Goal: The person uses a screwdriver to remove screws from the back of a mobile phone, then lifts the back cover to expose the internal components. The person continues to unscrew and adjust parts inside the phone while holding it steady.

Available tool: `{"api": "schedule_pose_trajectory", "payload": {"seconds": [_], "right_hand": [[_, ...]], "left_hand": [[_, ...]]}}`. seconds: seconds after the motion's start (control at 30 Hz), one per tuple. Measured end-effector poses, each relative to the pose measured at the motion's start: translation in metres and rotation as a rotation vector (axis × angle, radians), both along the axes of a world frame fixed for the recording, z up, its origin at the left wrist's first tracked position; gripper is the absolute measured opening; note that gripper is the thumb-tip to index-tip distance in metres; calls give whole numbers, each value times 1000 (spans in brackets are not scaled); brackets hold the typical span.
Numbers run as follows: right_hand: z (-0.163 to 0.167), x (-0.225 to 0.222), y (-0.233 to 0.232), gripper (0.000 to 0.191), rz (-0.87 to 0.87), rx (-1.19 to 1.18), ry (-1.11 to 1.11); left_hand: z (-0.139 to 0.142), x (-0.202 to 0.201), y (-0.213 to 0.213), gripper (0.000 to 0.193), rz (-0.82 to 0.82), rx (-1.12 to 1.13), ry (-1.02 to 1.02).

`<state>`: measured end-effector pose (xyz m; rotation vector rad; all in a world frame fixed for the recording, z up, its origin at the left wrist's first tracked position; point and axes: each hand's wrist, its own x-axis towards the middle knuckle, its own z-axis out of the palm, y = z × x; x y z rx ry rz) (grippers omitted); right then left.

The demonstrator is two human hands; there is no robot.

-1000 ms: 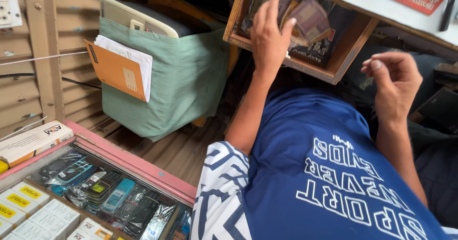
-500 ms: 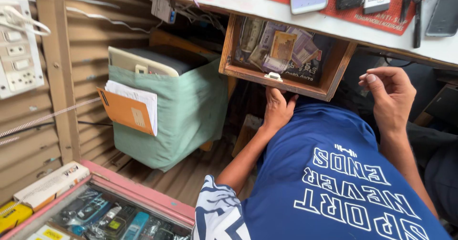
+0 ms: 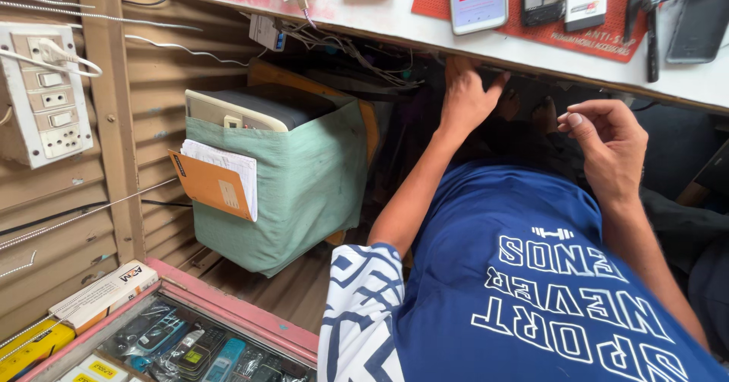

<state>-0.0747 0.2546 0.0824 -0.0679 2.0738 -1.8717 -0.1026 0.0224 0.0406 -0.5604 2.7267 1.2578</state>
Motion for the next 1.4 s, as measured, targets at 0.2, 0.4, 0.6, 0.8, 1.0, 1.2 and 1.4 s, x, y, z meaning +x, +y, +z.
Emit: {"api": "schedule_pose_trajectory", "payload": {"seconds": [0.2, 0.4, 0.6, 0.8, 1.0, 1.2, 1.4], "right_hand": [[-5, -10, 22, 7, -32, 34, 3], [-4, -39, 42, 7, -42, 35, 19], [8, -77, 50, 7, -8, 103, 145], [12, -107, 50, 18, 48, 480, 571], [-10, -143, 43, 25, 139, 971, 966], [-9, -149, 30, 13, 99, 959, 948], [-2, -114, 34, 22, -363, 205, 677]], "left_hand": [[5, 24, 7, 26, 79, 140, 349], [20, 32, 23, 10, 62, 195, 243], [34, 20, 33, 9, 129, 211, 357], [43, -3, 36, 10, 73, 277, 414], [55, -33, 12, 9, -161, 273, 419], [64, -53, -23, 9, -172, 266, 436], [64, -67, -29, 8, -276, 311, 404]]}}
